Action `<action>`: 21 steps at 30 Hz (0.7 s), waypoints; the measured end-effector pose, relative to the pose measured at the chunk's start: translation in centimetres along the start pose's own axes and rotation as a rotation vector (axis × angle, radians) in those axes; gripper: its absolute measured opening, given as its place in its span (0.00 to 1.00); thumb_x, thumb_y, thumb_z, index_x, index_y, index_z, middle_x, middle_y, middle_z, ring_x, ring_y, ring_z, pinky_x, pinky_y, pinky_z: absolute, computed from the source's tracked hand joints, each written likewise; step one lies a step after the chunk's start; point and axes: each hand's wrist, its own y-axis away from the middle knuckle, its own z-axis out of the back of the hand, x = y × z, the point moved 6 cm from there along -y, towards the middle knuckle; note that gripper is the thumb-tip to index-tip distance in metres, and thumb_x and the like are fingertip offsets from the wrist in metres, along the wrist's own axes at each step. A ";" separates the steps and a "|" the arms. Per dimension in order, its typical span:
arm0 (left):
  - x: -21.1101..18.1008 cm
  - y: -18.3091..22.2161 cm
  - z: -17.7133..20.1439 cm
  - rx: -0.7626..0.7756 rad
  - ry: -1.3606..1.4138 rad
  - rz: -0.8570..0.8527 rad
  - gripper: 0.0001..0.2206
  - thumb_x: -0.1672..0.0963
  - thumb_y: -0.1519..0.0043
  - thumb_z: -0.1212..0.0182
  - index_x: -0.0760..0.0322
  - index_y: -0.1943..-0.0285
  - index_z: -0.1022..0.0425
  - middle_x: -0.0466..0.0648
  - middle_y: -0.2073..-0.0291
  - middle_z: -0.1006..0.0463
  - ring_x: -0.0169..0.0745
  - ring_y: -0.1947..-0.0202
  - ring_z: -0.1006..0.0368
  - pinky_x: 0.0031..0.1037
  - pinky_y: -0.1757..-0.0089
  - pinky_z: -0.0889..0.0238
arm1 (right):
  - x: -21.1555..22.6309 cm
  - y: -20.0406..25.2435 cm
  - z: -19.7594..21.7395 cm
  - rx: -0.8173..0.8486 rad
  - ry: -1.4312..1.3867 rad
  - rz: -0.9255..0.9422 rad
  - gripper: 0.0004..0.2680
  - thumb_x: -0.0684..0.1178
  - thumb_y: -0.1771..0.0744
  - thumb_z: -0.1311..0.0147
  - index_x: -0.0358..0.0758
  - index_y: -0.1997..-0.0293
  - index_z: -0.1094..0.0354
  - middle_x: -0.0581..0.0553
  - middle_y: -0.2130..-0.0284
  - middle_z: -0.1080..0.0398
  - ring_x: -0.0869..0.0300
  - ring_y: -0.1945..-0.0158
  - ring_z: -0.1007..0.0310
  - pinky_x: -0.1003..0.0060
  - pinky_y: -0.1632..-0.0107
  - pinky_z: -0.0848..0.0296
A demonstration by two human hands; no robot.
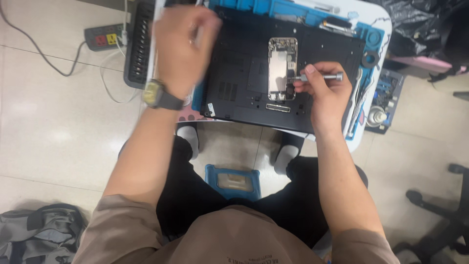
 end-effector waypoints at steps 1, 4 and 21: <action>2.9 0.5 0.6 -0.007 -0.013 -0.005 0.08 0.57 0.22 0.35 0.62 0.53 0.14 0.49 0.62 0.13 0.55 0.61 0.18 0.45 0.56 0.34 | 0.2 -0.1 0.0 0.011 -0.008 0.006 0.06 0.43 0.28 0.32 0.38 0.53 0.28 0.36 0.63 0.19 0.51 0.68 0.14 0.64 0.63 0.12; 13.0 2.4 3.5 -0.188 -0.287 0.245 0.09 0.57 0.22 0.37 0.59 0.59 0.22 0.47 0.66 0.19 0.50 0.65 0.29 0.41 0.61 0.38 | 0.1 -0.2 0.4 0.008 -0.039 -0.021 0.05 0.42 0.28 0.33 0.39 0.53 0.28 0.36 0.62 0.19 0.52 0.68 0.15 0.66 0.64 0.15; 46.2 20.8 0.8 0.758 -0.739 0.883 0.18 0.51 0.27 0.40 0.68 0.35 0.19 0.67 0.46 0.12 0.75 0.43 0.16 0.53 0.46 0.23 | -1.3 -1.7 1.7 -0.024 -0.122 -0.067 0.05 0.43 0.28 0.34 0.39 0.52 0.27 0.33 0.61 0.20 0.50 0.67 0.15 0.65 0.62 0.14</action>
